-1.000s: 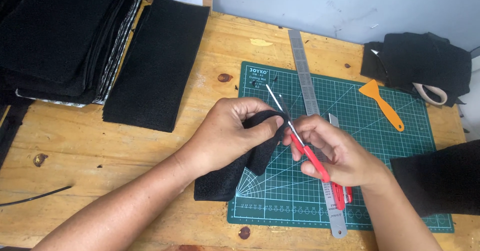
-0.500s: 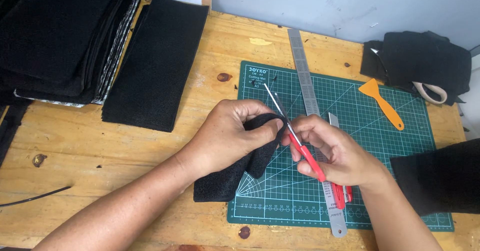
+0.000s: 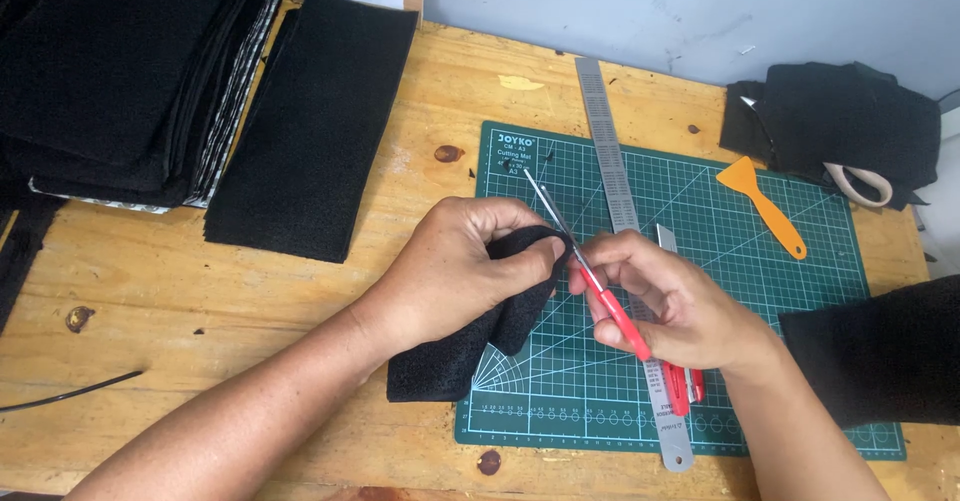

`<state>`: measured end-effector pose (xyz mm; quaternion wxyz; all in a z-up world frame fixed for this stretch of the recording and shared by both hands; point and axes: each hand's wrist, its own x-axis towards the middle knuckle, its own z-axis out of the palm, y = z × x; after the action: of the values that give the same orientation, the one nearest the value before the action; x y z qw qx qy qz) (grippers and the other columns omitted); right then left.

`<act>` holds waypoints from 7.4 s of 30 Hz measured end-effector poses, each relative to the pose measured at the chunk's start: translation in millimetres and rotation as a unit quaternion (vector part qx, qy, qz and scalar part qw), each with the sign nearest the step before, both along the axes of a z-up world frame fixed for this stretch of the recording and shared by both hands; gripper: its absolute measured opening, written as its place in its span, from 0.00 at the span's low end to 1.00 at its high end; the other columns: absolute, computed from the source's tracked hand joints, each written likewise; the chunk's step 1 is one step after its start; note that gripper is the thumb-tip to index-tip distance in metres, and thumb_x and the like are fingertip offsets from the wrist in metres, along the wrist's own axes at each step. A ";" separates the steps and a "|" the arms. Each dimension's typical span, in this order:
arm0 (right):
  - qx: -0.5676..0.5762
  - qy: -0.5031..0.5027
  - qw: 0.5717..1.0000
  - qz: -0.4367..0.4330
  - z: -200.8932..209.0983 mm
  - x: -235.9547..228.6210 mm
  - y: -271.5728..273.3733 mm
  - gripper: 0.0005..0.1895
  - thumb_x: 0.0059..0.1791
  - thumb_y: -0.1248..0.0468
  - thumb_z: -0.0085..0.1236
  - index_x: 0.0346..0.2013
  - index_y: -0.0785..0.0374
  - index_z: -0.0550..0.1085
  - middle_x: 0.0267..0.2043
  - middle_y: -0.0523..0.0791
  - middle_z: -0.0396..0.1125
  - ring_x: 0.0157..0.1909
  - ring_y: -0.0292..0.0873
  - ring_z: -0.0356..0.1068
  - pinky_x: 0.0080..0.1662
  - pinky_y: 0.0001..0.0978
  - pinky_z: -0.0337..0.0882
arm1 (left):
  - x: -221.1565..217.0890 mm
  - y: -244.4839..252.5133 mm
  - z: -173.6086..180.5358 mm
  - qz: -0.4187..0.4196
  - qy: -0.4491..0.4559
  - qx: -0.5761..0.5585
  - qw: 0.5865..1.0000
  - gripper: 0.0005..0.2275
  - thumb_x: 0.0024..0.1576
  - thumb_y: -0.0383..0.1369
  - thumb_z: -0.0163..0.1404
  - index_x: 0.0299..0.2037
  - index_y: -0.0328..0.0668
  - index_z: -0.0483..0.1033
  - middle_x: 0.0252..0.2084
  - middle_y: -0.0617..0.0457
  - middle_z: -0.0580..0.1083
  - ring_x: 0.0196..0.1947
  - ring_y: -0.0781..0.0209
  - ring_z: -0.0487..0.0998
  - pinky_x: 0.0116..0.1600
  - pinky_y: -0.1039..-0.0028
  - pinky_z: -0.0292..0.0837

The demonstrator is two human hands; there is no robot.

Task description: Trimming the edges of black fabric pieces with scissors on a cutting mat

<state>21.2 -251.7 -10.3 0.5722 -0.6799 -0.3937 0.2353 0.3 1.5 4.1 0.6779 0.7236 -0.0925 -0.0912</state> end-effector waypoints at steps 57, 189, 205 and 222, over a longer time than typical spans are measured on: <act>0.092 -0.043 0.970 -0.220 -15.4 5.2 6.7 0.24 0.44 0.70 0.62 0.54 0.76 0.70 0.47 0.59 0.72 0.35 0.49 0.79 0.43 0.46 0.80 | 8.9 2.5 2.6 0.119 0.015 -0.150 0.981 0.09 0.56 0.33 0.62 0.44 0.41 0.86 0.32 0.52 0.82 0.37 0.73 0.76 0.46 0.80 0.77; 0.049 -0.007 0.997 -0.061 0.6 -2.9 12.9 0.21 0.40 0.70 0.69 0.46 0.72 0.73 0.31 0.52 0.71 0.29 0.44 0.75 0.42 0.51 0.79 | 6.6 -1.3 -11.2 -0.007 0.049 -0.041 0.998 0.06 0.54 0.28 0.58 0.35 0.32 0.85 0.23 0.47 0.79 0.27 0.68 0.74 0.32 0.84 0.70; 0.088 0.050 0.993 -0.067 2.6 -0.1 8.3 0.21 0.42 0.64 0.68 0.45 0.73 0.73 0.33 0.56 0.73 0.30 0.46 0.77 0.37 0.43 0.80 | 4.0 3.6 -5.4 0.008 0.025 -0.043 0.999 0.06 0.53 0.27 0.58 0.36 0.32 0.85 0.24 0.48 0.78 0.27 0.68 0.74 0.31 0.83 0.71; 0.067 0.009 0.996 -0.054 -1.2 -2.2 12.3 0.23 0.41 0.66 0.68 0.47 0.75 0.72 0.35 0.55 0.71 0.31 0.46 0.75 0.42 0.49 0.78 | 5.4 -1.6 -5.9 -0.004 0.036 -0.038 0.999 0.06 0.53 0.28 0.57 0.34 0.33 0.85 0.23 0.48 0.78 0.26 0.68 0.74 0.30 0.84 0.70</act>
<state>19.0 -239.5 -11.5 0.6316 -0.6582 -0.3661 0.1836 5.6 -0.1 -1.8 0.7073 0.6932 -0.0745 -0.1165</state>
